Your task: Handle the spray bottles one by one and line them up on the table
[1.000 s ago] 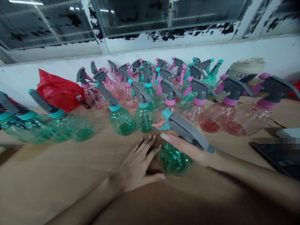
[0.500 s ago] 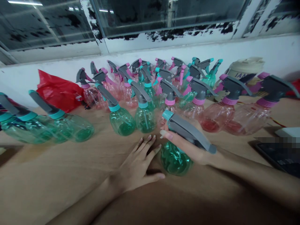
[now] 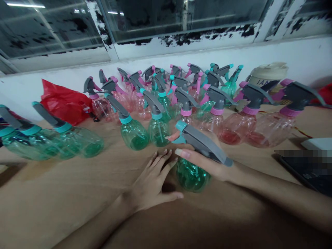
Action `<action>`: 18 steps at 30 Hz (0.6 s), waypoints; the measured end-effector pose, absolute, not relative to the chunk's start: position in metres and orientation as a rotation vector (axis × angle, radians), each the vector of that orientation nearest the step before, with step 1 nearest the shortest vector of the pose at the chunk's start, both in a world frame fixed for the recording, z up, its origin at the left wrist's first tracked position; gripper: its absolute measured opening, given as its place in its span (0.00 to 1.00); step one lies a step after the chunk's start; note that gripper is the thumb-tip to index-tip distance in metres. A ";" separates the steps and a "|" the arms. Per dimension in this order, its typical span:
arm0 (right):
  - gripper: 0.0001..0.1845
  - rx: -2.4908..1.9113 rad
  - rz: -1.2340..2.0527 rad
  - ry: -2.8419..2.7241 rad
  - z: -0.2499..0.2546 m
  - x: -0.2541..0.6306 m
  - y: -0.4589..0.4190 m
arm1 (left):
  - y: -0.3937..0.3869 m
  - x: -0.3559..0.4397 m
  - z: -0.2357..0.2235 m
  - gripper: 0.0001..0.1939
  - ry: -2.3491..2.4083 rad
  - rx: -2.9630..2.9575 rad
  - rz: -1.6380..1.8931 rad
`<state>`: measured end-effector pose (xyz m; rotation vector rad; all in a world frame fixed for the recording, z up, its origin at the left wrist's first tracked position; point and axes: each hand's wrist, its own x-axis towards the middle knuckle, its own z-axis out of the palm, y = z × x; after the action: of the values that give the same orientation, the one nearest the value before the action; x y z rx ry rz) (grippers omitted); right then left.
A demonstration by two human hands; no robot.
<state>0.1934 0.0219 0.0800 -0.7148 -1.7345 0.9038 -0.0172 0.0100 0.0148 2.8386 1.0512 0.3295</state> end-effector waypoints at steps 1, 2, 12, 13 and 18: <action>0.11 -0.711 0.928 -1.727 0.079 0.194 0.022 | 0.010 -0.017 0.014 0.49 1.054 2.825 0.346; 0.12 -0.707 0.948 -1.722 0.079 0.194 0.022 | 0.009 -0.017 0.014 0.49 1.056 2.807 0.366; 0.16 -0.663 0.877 -1.772 0.081 0.156 0.022 | -0.010 -0.027 0.036 0.46 1.115 2.550 0.658; 0.16 -0.647 0.880 -1.787 0.081 0.149 0.022 | -0.012 -0.031 0.037 0.46 1.138 2.530 0.682; 0.16 -0.503 0.913 -1.831 0.080 0.107 0.024 | -0.026 -0.058 0.042 0.44 1.297 2.477 0.788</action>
<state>0.1071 0.0241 0.0797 -0.5034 -1.8314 0.9132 -0.0578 -0.0257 0.0424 2.4766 1.2974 0.7884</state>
